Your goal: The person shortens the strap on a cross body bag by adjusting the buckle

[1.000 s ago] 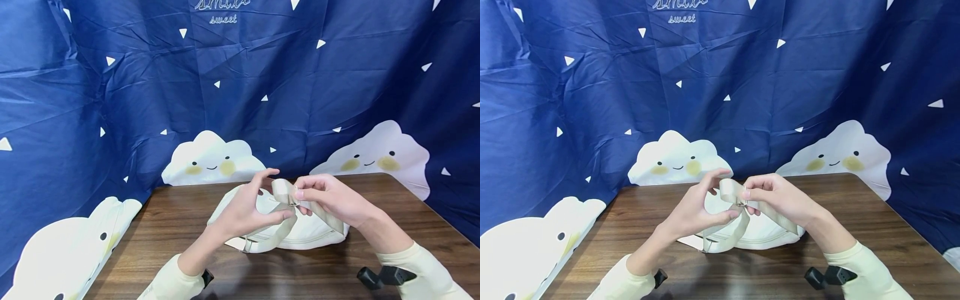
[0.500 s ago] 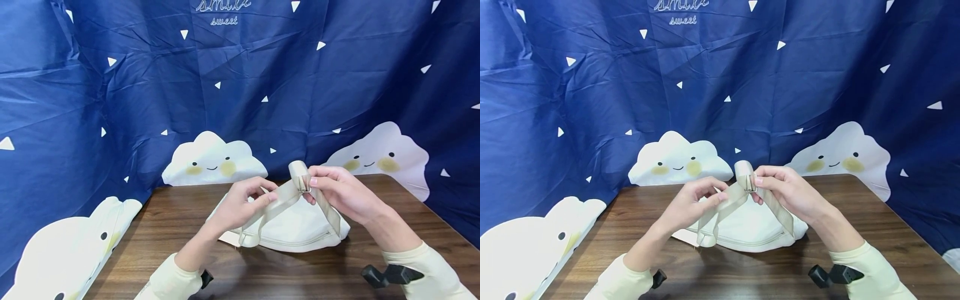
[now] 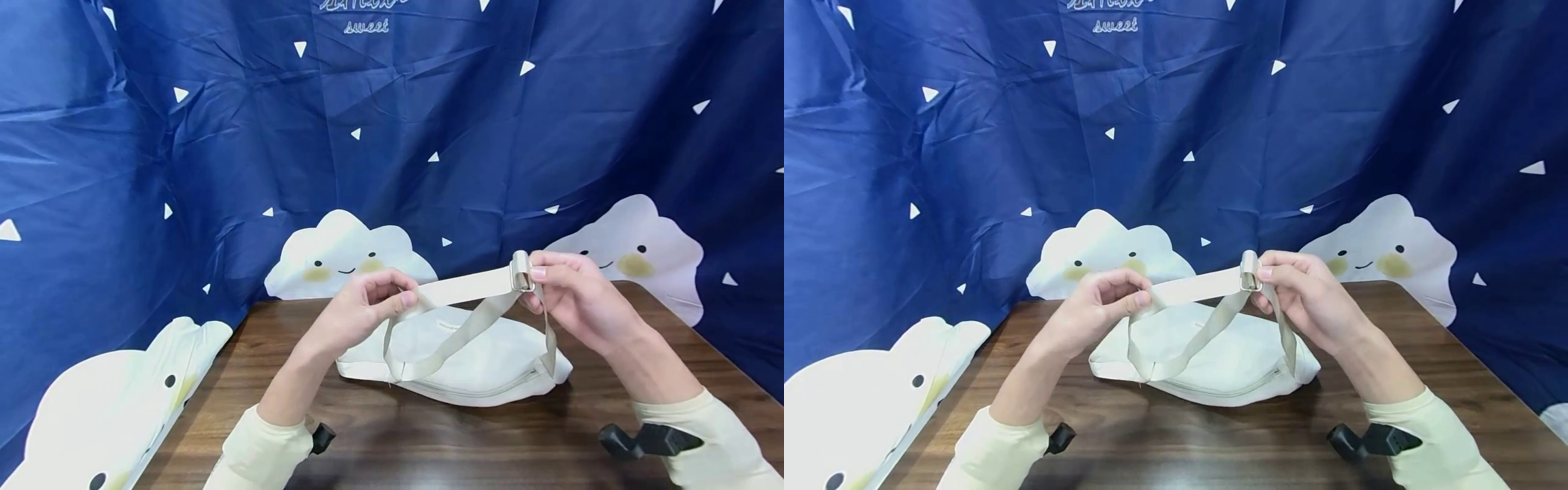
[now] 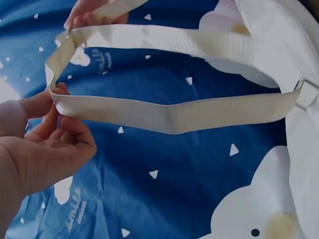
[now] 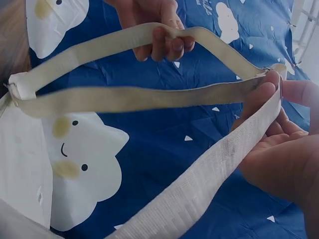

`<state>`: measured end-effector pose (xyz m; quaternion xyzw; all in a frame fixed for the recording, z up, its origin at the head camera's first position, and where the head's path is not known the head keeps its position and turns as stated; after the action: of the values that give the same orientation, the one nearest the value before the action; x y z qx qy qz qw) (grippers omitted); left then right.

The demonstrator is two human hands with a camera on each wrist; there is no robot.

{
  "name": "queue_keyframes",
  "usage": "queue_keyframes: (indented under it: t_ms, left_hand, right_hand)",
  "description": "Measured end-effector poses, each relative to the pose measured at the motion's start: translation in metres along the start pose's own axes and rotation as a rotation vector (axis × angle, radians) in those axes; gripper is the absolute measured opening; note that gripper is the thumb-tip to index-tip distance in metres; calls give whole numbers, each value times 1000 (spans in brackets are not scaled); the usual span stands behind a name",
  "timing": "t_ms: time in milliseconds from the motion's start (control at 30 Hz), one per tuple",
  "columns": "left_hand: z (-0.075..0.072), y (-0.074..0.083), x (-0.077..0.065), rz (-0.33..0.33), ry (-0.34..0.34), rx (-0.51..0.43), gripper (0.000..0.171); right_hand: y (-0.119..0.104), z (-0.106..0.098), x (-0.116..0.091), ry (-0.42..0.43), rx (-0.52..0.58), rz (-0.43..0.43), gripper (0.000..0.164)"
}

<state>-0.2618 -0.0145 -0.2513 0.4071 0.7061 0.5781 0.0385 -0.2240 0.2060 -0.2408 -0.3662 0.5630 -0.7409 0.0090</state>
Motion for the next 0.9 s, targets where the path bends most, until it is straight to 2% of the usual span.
queue_keyframes:
  t_ms: [200,367,500,633,733,900]
  left_hand:
    - [-18,7,-1,7,40,-9,12]
    - [-29,8,-3,-5,63,-15,12]
    - [-32,6,-3,-19,52,-7,13]
    - [-30,1,-1,-32,18,-9,16]
    - [-27,-4,0,-44,-19,2,18]
    - [-27,-13,1,-71,-35,64,20]
  right_hand:
    - [-7,-9,1,44,59,-45,42]
    - [-5,-14,1,73,68,-17,41]
    - [-1,-12,2,55,69,6,41]
    - [0,-16,1,75,78,14,43]
    - [-3,-20,1,72,147,2,46]
    - [-11,-28,2,61,378,-44,52]
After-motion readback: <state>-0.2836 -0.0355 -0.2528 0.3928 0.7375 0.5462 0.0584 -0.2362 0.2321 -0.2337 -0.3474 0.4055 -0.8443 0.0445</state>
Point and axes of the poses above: each hand's wrist, its own x-axis towards the middle knuckle, its own z-axis out of the palm, y = z × x, the point moved 10 cm from there along x, towards the middle knuckle, and after that the axes turned 1 degree about z, right-handed, at the moved point
